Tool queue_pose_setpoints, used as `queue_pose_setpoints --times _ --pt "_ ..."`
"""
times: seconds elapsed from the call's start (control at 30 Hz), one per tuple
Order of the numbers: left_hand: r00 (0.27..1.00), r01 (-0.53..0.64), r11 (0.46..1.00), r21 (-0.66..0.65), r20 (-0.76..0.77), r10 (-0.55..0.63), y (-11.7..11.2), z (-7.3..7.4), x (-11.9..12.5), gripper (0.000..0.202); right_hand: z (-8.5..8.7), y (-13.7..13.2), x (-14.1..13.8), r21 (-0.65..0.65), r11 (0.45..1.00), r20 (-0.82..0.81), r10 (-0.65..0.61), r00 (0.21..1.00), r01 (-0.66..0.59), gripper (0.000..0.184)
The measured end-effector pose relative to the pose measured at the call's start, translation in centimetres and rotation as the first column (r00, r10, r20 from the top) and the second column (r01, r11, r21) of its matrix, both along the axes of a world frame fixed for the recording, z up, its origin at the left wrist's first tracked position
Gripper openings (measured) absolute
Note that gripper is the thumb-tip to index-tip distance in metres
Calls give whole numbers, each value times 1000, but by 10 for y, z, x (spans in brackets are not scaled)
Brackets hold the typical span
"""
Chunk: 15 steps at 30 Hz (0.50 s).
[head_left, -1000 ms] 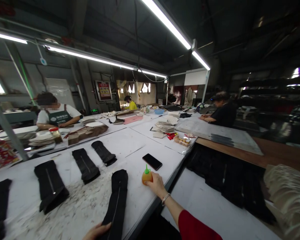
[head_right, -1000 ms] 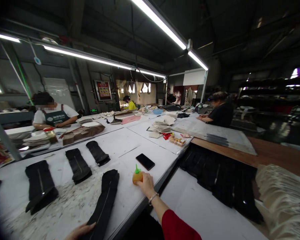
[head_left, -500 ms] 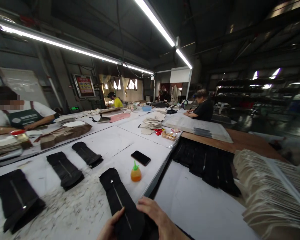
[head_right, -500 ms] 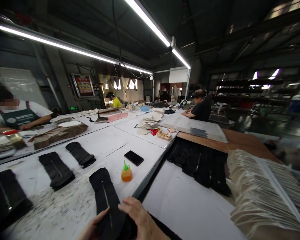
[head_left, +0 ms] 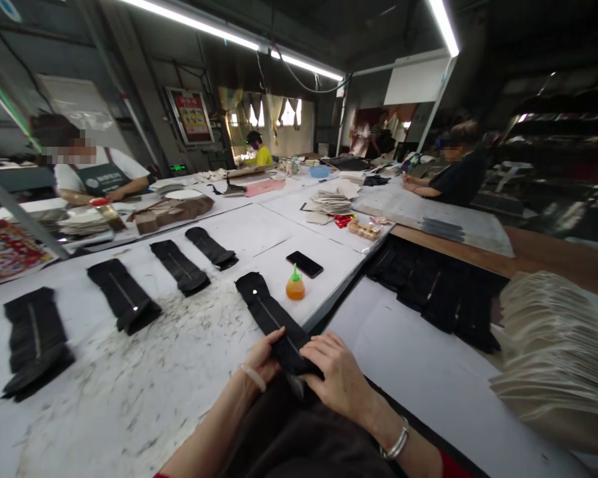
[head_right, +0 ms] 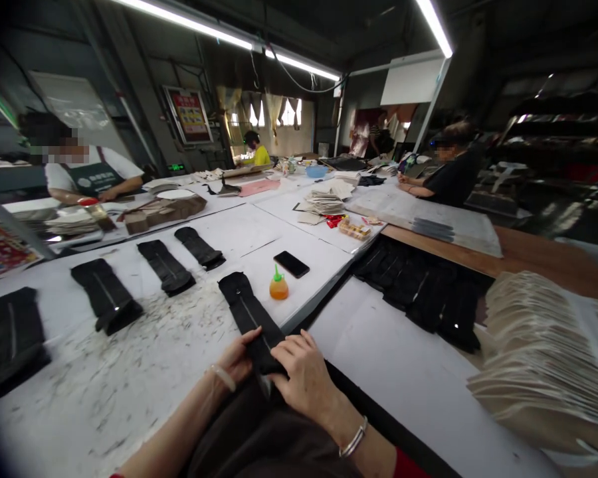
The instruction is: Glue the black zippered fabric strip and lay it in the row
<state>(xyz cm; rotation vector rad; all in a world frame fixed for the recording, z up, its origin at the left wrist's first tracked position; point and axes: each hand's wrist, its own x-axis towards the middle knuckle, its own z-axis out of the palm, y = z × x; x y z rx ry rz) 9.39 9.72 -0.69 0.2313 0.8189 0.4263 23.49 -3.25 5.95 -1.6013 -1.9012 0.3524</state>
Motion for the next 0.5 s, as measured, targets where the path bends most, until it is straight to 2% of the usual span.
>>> queue_pose_setpoints --times 0.13,0.3,0.4,0.5 --pt "999 21 1000 19 -24 -21 0 -6 6 27 -21 10 -8 109 984 -53 -135 989 140 11" --pt "999 -8 998 57 -45 10 3 -12 10 26 -44 25 -6 142 927 -185 -320 929 347 15" --pt "999 -28 996 85 -28 31 -5 -10 7 23 -51 30 -6 140 906 -231 -361 903 399 13" --pt "999 -34 993 112 -11 35 -20 -8 7 8 -55 31 -7 138 898 -271 -372 888 419 14"
